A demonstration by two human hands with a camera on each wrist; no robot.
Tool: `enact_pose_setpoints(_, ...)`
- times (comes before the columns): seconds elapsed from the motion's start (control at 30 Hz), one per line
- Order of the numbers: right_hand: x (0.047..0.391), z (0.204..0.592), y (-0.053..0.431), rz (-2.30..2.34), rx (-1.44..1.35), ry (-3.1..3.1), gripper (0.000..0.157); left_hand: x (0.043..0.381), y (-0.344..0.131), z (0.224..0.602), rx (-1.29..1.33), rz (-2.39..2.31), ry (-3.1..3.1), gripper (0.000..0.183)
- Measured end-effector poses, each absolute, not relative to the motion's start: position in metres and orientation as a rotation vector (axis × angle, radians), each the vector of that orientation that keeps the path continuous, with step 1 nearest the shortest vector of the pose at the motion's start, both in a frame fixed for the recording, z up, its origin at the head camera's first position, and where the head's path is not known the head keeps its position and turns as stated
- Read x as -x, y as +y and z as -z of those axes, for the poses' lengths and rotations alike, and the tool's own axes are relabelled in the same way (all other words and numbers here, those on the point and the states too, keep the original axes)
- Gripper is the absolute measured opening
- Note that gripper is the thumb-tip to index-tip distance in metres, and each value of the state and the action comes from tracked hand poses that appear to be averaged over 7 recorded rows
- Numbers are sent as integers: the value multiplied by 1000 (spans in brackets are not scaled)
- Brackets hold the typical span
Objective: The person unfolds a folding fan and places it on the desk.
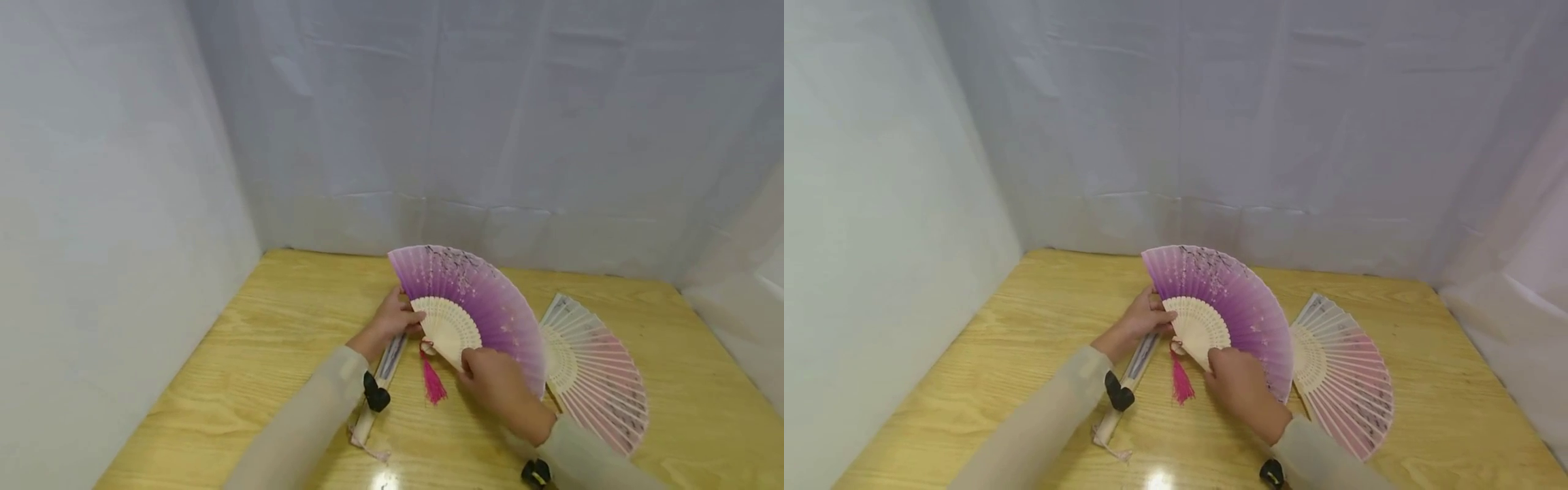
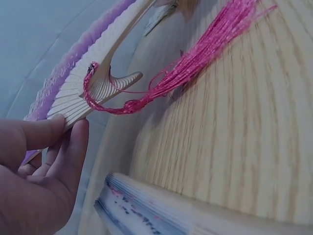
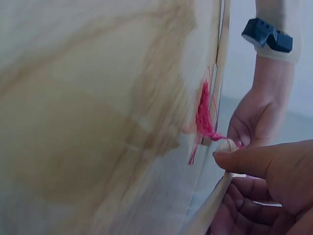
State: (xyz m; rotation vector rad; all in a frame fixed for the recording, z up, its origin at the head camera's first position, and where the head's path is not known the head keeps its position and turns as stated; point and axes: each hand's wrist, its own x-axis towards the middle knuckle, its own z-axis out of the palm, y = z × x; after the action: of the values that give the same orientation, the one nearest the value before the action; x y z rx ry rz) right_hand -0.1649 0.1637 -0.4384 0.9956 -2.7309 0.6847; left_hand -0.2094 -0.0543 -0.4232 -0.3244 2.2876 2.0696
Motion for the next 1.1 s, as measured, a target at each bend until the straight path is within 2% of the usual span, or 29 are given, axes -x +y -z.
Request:
enact_pose_setpoints(0.5,149,442,142,-811,-1138,-2786,32,212,-60,428,240,-1688,2493,35)
enact_pose_setpoints(0.67,144,437,132,-814,-1191,-2856,24,212,-64,427,239,-1554,2547,42)
enact_pose_setpoints(0.87,139,436,119,-842,-1274,-2818,24,210,-64,423,156,-1442,2617,55)
enact_pose_setpoints(1.1,136,439,108,-842,-1300,-2799,22,209,-61,422,68,-1314,2697,49)
